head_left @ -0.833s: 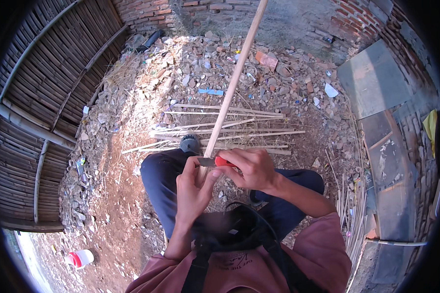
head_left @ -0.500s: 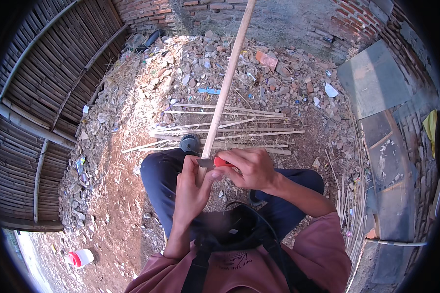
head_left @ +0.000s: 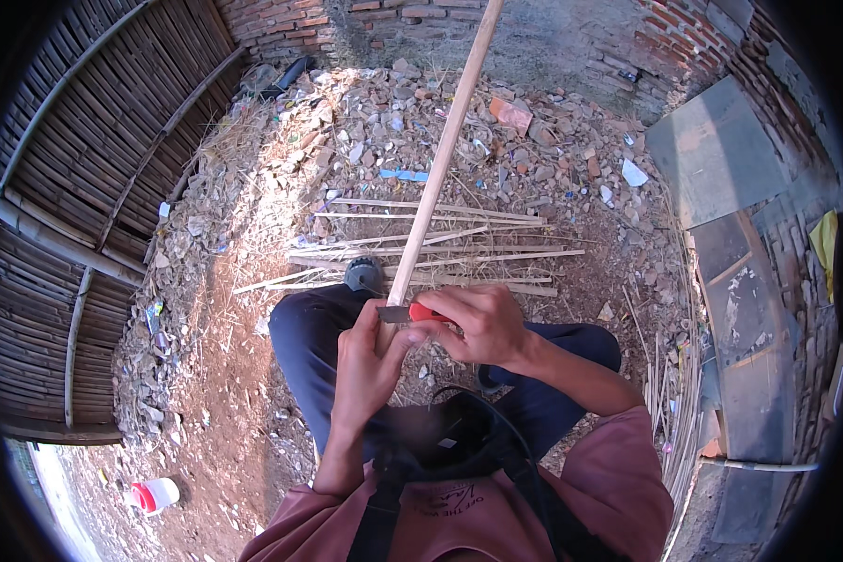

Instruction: The person shaves a thin wooden stick with a small blade, removing bark and material to smooth and sharpen the end of the stick.

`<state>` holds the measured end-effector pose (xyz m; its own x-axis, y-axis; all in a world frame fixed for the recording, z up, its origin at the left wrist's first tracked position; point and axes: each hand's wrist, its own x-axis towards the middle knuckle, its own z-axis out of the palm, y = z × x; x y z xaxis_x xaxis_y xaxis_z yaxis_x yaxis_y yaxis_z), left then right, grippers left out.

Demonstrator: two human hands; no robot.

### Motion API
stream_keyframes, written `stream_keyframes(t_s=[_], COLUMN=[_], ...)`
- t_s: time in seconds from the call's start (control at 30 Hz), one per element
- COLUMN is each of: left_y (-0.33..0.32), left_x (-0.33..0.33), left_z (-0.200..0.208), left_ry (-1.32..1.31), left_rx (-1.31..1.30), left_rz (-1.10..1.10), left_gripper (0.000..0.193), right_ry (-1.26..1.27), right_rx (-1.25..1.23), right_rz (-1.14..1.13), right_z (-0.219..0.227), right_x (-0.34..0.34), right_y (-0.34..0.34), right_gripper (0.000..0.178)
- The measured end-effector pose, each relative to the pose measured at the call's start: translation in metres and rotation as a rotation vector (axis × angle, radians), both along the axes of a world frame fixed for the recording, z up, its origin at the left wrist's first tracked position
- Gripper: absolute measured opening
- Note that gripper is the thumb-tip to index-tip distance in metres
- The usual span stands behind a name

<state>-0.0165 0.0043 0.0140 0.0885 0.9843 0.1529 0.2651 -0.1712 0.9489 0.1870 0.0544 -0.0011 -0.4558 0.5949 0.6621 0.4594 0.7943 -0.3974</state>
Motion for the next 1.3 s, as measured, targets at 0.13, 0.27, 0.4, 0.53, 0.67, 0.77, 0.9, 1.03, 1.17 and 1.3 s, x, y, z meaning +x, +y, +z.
stream_keyframes(t_s=[0.13, 0.27, 0.4, 0.53, 0.67, 0.77, 0.9, 1.03, 1.17, 1.3], left_y=[-0.001, -0.003, -0.002, -0.002, -0.002, -0.003, -0.004, -0.002, -0.001, 0.001], left_x=[0.006, 0.011, 0.008, 0.008, 0.008, 0.013, 0.016, 0.012, 0.012, 0.017], left_z=[0.000, 0.005, 0.000, -0.005, -0.006, -0.016, -0.006, -0.007, -0.010, -0.008], left_ry=[-0.017, -0.010, -0.002, -0.082, -0.048, -0.071, -0.061, -0.021, 0.035, -0.010], left_rx=[0.044, 0.013, -0.027, -0.040, -0.063, -0.018, -0.012, -0.016, -0.005, 0.042], left_rz=[0.034, 0.083, 0.067, 0.066, 0.080, 0.117, 0.146, 0.135, 0.161, 0.200], left_gripper=[0.027, 0.028, 0.029, 0.031, 0.032, 0.034, 0.037, 0.041, 0.039, 0.032], right_ry=[0.004, -0.022, -0.009, -0.018, -0.047, -0.005, -0.022, -0.044, -0.033, 0.000], right_rx=[0.012, 0.028, 0.021, 0.013, -0.001, 0.023, -0.012, 0.018, 0.027, 0.046], right_rz=[-0.007, -0.041, -0.063, -0.087, -0.091, -0.112, -0.090, -0.121, -0.149, -0.150], right_z=[0.001, 0.002, 0.004, 0.009, 0.007, 0.005, 0.010, 0.010, 0.013, 0.015], right_x=[0.000, 0.000, -0.003, -0.004, -0.003, -0.005, -0.004, -0.003, -0.005, -0.005], right_y=[0.000, -0.002, -0.006, -0.009, -0.010, -0.009, -0.010, -0.010, -0.011, -0.010], right_gripper=[0.020, 0.021, 0.022, 0.023, 0.026, 0.029, 0.037, 0.037, 0.036, 0.033])
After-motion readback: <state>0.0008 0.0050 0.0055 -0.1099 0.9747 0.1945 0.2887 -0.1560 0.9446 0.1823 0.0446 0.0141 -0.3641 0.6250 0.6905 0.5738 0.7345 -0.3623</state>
